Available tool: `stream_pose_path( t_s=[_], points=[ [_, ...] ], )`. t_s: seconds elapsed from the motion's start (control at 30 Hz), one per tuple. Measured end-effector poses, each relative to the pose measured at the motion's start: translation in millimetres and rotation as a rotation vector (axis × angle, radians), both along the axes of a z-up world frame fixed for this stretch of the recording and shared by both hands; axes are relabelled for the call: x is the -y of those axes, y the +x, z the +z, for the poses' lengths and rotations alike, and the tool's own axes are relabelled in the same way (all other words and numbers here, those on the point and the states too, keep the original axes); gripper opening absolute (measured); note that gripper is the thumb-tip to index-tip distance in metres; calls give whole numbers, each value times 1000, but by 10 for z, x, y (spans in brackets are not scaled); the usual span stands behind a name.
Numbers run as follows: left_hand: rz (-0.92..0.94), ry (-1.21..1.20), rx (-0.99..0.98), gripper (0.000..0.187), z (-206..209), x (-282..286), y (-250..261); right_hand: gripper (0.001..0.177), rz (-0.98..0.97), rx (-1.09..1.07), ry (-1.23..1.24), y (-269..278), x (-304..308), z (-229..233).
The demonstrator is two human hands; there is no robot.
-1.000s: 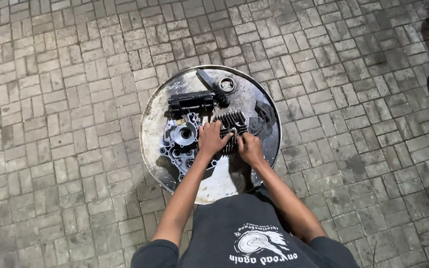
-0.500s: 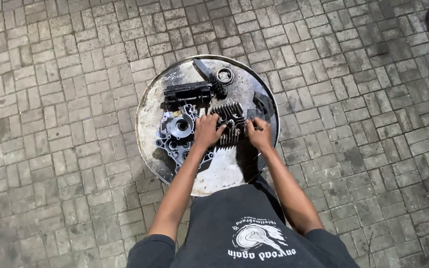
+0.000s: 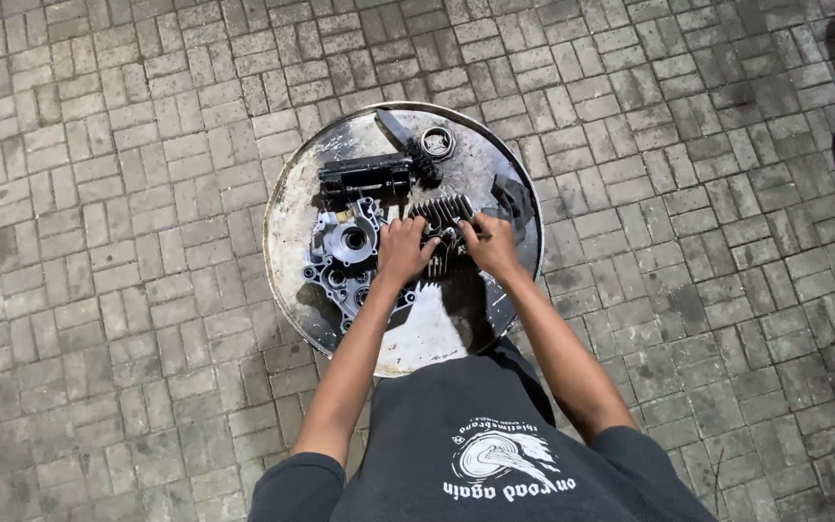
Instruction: The person is inspecting and arranging various disassembled engine components, including a cylinder block and crankcase parts, on a circular work surface.
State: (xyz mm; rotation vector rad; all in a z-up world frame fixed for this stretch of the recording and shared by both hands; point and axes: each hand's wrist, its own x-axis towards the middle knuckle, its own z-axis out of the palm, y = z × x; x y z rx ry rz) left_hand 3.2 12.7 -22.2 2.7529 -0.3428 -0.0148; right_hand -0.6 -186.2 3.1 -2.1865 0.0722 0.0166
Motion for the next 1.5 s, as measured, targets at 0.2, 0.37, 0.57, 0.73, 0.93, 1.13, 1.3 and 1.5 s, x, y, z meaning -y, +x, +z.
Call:
stream_pose_path(
  t_s=[0.2,0.37,0.57,0.73,0.93,1.13,1.3,1.5],
  points=[
    [9,16,3,39,49,-7,0,25,253,-49,-274,-49,-87,-77],
    [11,-2,-16,38,28,0,5,22,292,-91,-274,-39,-69,-99],
    [4,-12,-36,38,120,-11,-24,26,246,-33,-302,164,-28,-87],
    [2,-10,-18,38,165,0,24,20,421,-94,-346,4,-30,-219],
    [4,3,-26,38,105,2,-27,24,213,18,-240,158,20,-227],
    [-10,-15,-11,37,126,-6,16,24,301,-63,-338,-215,-77,-241],
    [-11,-11,3,38,75,-11,-14,30,187,33,-101,5,21,-420],
    [1,-27,4,38,31,-8,-18,30,163,124,-171,-78,-51,-95]
  ],
)
